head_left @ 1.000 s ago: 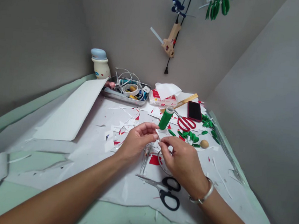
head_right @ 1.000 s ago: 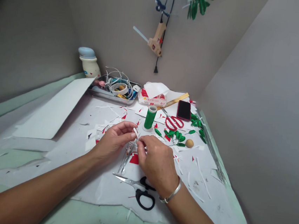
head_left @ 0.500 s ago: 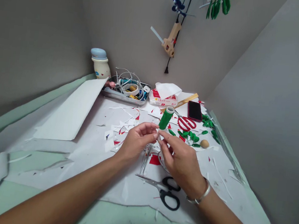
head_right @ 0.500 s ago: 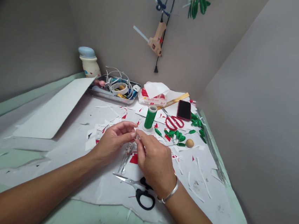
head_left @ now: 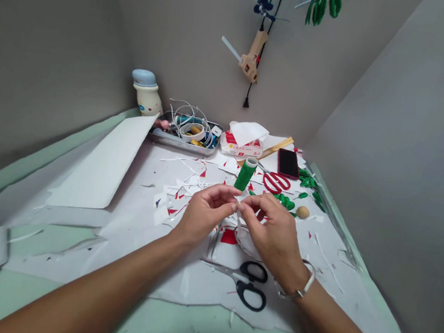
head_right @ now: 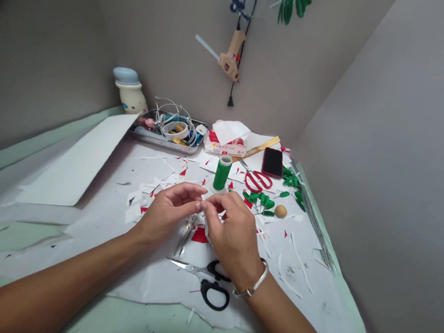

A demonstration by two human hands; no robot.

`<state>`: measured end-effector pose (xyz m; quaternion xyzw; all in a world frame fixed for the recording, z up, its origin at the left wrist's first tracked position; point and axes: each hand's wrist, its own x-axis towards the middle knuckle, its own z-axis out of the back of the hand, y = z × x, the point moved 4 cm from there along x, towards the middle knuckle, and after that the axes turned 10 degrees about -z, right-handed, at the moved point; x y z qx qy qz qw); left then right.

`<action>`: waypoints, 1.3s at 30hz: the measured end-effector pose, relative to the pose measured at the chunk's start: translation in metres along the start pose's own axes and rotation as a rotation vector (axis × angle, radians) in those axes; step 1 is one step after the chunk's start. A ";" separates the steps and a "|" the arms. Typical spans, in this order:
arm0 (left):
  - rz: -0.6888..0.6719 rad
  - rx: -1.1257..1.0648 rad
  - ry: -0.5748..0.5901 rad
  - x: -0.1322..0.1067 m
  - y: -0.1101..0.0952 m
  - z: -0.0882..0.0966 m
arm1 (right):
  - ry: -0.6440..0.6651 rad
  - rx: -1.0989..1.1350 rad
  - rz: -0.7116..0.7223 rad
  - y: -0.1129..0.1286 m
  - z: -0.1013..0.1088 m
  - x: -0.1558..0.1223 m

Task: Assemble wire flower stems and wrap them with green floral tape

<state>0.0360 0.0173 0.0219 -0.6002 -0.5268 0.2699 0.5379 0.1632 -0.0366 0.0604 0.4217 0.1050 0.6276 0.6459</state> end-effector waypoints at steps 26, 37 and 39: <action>-0.045 0.168 0.032 -0.006 -0.006 -0.006 | 0.129 0.152 -0.211 -0.006 0.001 0.001; -0.089 0.163 0.013 -0.005 0.000 -0.003 | 0.228 0.340 -0.328 -0.008 0.006 0.007; -0.103 0.190 0.019 -0.006 -0.003 -0.004 | 0.210 0.338 -0.357 -0.007 0.009 0.006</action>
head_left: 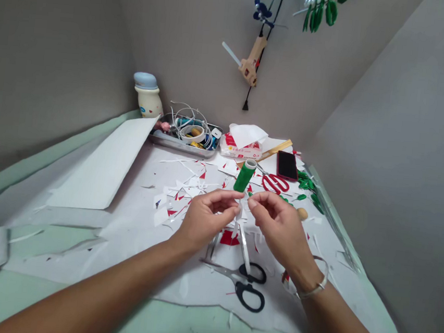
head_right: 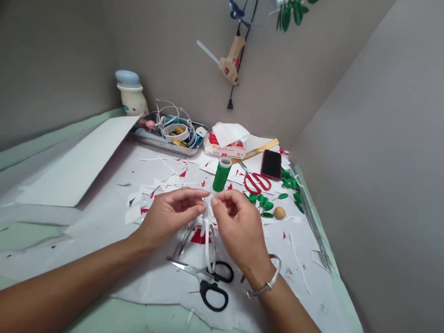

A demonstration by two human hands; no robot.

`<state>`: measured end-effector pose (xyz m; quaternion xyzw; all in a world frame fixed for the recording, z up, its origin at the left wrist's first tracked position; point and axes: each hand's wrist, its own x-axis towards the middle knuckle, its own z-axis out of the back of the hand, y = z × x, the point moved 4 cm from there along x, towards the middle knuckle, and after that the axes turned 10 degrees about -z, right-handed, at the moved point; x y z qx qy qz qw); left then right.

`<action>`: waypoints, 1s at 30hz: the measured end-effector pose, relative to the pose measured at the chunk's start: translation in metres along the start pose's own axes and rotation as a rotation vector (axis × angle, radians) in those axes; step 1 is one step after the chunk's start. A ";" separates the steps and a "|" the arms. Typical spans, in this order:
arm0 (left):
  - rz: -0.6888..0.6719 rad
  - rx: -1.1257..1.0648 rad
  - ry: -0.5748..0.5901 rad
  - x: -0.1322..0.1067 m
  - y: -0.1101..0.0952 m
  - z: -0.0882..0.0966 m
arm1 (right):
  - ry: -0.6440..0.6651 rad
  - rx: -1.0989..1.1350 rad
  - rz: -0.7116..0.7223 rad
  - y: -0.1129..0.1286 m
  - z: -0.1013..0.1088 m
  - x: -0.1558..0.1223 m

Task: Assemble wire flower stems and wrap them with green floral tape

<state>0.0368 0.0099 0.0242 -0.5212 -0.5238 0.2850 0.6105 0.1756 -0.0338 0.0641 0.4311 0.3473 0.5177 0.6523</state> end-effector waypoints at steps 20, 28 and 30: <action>-0.142 0.359 -0.006 -0.006 -0.020 -0.006 | 0.014 -0.012 -0.029 -0.003 -0.011 -0.005; -0.178 0.438 -0.009 -0.009 -0.023 -0.008 | -0.036 -0.103 0.013 0.002 -0.010 -0.010; -0.184 0.439 -0.007 -0.009 -0.023 -0.008 | -0.032 -0.100 0.016 0.002 -0.010 -0.010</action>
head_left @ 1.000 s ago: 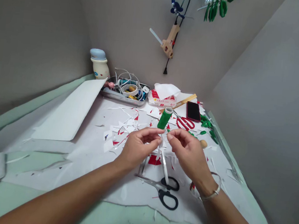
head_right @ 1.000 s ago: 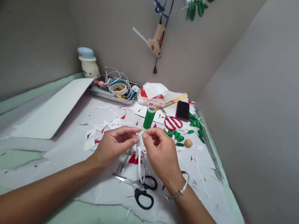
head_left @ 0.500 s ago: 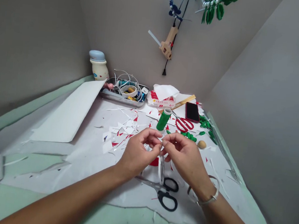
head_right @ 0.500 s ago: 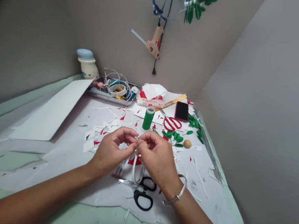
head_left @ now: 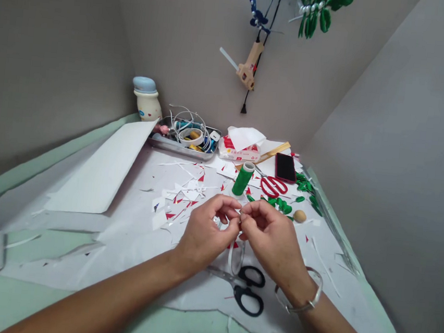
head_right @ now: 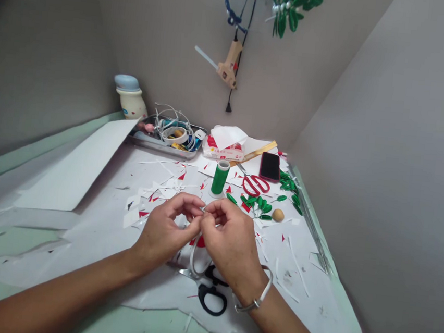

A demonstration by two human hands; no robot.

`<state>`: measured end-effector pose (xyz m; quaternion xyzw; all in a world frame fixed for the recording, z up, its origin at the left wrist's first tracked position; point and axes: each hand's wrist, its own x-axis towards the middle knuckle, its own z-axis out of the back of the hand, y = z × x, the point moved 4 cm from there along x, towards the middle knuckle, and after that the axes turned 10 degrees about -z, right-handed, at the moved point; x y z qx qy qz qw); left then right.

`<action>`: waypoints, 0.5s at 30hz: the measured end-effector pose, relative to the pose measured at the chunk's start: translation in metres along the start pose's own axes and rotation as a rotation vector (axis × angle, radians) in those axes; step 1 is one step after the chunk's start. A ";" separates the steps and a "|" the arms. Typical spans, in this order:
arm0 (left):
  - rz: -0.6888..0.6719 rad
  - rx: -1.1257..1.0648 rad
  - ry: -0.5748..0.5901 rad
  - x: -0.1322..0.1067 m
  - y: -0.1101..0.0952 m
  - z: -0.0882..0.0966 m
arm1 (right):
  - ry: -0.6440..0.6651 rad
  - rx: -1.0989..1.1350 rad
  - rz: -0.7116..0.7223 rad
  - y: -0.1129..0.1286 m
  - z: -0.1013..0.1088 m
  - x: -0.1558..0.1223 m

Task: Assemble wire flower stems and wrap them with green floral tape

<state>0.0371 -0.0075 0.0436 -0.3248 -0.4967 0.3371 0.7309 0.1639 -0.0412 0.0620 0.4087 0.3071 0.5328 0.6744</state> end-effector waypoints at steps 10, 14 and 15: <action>-0.019 0.025 -0.019 0.000 -0.005 0.001 | -0.048 -0.041 0.061 0.003 0.002 -0.003; -0.046 0.049 -0.029 0.001 -0.009 0.002 | -0.078 -0.052 0.077 0.004 0.002 -0.004; -0.049 0.055 -0.032 0.001 -0.010 0.003 | -0.079 -0.050 0.076 0.005 0.003 -0.004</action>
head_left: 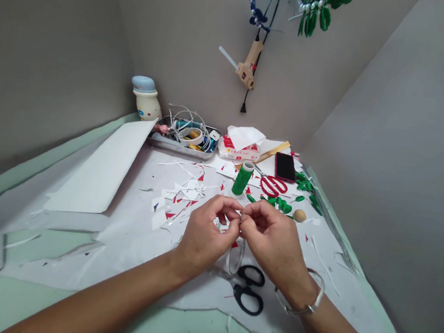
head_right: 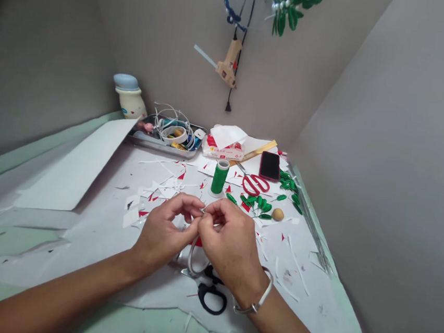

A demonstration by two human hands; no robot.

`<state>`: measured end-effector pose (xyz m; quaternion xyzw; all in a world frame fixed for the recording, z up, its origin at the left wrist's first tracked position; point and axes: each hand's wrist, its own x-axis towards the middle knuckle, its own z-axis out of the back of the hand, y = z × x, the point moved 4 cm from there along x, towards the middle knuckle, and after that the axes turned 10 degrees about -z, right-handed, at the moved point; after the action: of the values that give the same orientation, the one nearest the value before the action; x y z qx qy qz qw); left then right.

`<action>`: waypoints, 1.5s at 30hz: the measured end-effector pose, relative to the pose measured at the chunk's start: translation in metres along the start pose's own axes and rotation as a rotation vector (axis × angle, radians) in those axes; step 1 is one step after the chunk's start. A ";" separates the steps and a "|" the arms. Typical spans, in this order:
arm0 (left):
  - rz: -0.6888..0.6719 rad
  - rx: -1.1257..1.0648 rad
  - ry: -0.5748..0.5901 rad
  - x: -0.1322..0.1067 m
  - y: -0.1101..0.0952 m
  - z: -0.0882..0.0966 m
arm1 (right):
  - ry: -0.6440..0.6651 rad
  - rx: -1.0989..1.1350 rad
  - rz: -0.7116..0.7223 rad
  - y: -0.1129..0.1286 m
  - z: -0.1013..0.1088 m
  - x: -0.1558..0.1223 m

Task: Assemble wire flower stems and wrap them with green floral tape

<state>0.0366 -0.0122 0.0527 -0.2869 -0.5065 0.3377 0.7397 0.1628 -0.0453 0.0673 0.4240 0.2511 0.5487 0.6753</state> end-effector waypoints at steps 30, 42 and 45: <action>0.013 0.027 -0.025 0.000 0.003 0.001 | -0.048 -0.046 0.034 -0.001 -0.003 -0.001; 0.279 -0.275 -0.099 0.007 0.024 0.005 | 0.141 -0.128 -0.023 -0.016 -0.018 0.004; 0.311 -0.319 -0.120 0.008 0.024 0.005 | 0.112 -0.149 -0.005 -0.017 -0.016 0.006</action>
<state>0.0292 0.0095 0.0401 -0.4543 -0.5464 0.3799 0.5923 0.1607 -0.0355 0.0449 0.3407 0.2478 0.5871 0.6912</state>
